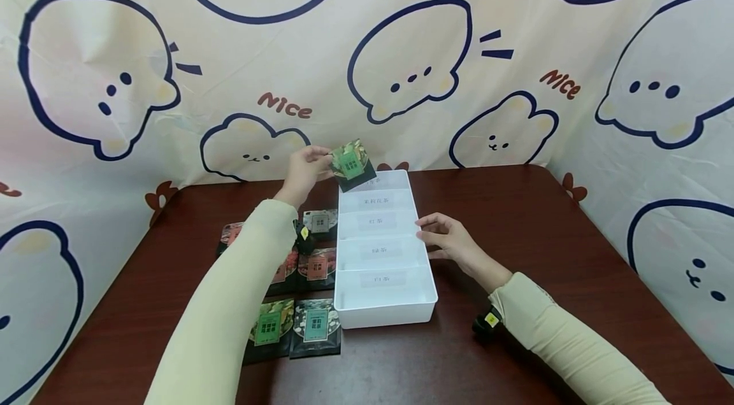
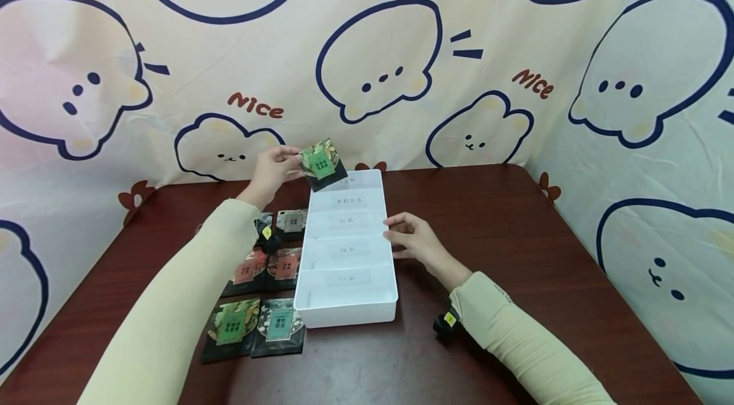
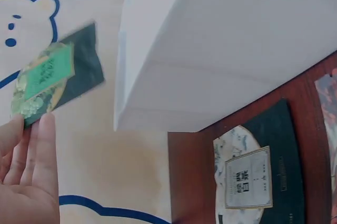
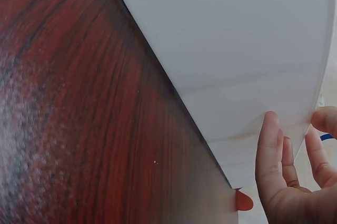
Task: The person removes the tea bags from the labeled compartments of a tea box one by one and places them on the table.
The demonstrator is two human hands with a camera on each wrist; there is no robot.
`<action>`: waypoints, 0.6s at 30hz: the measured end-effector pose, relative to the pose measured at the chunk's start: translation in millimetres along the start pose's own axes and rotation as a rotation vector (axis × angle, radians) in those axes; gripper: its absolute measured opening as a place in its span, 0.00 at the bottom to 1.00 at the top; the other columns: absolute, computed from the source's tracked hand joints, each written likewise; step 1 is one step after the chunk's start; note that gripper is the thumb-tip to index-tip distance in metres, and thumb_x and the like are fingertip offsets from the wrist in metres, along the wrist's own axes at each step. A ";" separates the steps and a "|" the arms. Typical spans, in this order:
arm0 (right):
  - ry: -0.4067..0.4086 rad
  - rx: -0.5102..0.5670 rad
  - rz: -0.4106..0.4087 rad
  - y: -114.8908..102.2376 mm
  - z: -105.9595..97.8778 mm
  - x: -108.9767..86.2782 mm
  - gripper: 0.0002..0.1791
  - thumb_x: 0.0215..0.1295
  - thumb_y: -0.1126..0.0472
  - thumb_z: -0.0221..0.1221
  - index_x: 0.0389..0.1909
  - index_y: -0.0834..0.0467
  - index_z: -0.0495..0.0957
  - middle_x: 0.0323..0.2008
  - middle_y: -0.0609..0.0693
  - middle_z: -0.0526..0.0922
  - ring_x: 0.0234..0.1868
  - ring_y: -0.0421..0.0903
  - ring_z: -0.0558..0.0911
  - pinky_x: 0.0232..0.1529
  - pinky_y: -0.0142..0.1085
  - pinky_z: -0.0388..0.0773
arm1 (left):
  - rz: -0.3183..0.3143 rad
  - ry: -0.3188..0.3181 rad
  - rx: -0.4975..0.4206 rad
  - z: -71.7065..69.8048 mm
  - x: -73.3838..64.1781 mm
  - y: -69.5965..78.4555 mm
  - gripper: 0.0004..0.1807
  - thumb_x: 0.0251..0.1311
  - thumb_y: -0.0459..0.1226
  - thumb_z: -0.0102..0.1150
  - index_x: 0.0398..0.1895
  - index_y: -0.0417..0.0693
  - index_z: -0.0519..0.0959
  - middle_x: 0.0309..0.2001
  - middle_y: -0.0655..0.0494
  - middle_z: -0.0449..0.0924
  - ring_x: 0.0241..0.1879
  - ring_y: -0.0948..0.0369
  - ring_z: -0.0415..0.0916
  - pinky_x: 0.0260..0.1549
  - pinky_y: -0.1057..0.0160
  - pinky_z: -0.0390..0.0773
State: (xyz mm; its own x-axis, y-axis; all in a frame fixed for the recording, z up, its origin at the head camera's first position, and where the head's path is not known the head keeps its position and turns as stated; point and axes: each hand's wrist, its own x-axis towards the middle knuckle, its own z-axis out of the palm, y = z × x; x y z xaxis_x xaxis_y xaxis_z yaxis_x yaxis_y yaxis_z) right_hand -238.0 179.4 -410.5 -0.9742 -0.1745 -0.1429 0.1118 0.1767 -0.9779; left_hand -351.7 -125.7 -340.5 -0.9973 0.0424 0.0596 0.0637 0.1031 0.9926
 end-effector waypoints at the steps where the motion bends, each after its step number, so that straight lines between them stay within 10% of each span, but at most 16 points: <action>1: 0.000 0.000 0.001 -0.1 -0.1 -0.1 0.19 0.63 0.62 0.63 0.54 0.62 0.74 0.45 0.56 0.76 0.39 0.44 0.82 0.41 0.45 0.85 | -0.005 0.008 -0.009 -0.6 0.1 1.4 0.14 0.67 0.35 0.57 0.53 0.40 0.76 0.45 0.49 0.79 0.41 0.59 0.81 0.41 0.68 0.83; 18: 0.001 -0.021 0.005 -1.0 0.9 -1.6 0.19 0.65 0.60 0.62 0.55 0.61 0.73 0.43 0.55 0.76 0.39 0.44 0.82 0.40 0.43 0.85 | -0.035 -0.003 -0.005 -38.6 -27.6 17.4 0.17 0.66 0.36 0.56 0.57 0.45 0.77 0.48 0.51 0.79 0.40 0.63 0.81 0.39 0.70 0.83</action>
State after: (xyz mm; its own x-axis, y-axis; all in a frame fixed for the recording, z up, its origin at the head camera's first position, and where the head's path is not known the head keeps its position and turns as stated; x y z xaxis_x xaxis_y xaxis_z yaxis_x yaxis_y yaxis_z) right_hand -236.3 178.6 -409.4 -0.9739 -0.1722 -0.1479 0.1129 0.1977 -0.9737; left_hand -324.4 -163.5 -320.7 -0.9988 0.0414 0.0248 0.0289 0.0997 0.9946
